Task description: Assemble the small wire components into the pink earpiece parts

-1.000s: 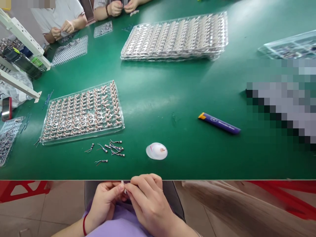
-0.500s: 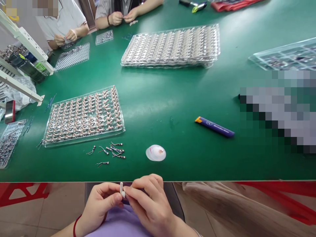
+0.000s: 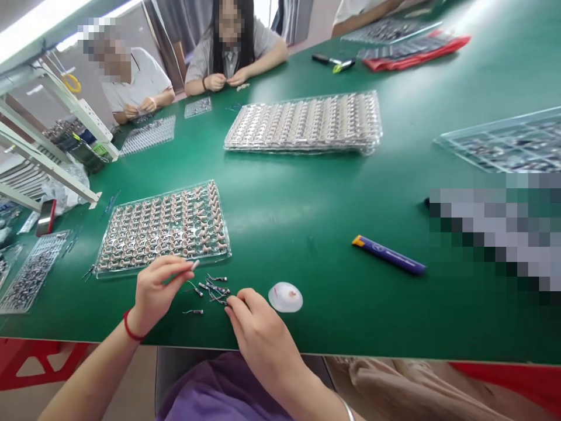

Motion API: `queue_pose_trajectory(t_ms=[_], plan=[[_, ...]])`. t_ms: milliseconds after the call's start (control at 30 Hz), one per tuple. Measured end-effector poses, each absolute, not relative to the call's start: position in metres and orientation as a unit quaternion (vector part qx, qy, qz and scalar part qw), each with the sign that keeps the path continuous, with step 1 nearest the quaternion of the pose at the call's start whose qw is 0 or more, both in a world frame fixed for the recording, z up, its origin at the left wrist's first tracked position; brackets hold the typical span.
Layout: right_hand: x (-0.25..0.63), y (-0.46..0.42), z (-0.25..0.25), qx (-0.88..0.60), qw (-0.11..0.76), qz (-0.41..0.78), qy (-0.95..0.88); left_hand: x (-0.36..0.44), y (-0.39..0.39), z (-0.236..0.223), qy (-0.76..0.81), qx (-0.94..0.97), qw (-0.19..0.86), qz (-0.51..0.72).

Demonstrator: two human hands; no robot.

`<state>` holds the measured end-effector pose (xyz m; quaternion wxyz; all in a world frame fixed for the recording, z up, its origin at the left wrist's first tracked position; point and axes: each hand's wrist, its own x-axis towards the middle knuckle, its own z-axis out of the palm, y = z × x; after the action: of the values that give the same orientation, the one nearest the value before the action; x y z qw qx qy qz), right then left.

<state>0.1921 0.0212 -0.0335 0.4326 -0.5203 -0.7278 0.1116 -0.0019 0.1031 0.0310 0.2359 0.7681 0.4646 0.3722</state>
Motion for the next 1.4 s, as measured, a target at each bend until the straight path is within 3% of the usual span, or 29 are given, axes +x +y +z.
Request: queue_pose_trajectory(t_ms=[233,433,867,1400], plan=[[0.199,0.016,-0.031,-0.49,0.454,0.121,-0.734,0.009,0.231,0.033,0.5,0.775,0.198,0.332],[0.204,0.015,-0.031,-0.482,0.473,0.149,-0.723,0.025,0.291,0.027,0.534,0.784,0.182,0.257],[0.205,0.014,-0.037,-0.473,0.488,0.207,-0.704,0.025,0.302,0.04,0.499,0.849,0.129,0.118],[0.204,0.013,-0.035,-0.48,0.492,0.184,-0.703,0.044,0.323,0.03,0.614,0.774,0.121,0.093]])
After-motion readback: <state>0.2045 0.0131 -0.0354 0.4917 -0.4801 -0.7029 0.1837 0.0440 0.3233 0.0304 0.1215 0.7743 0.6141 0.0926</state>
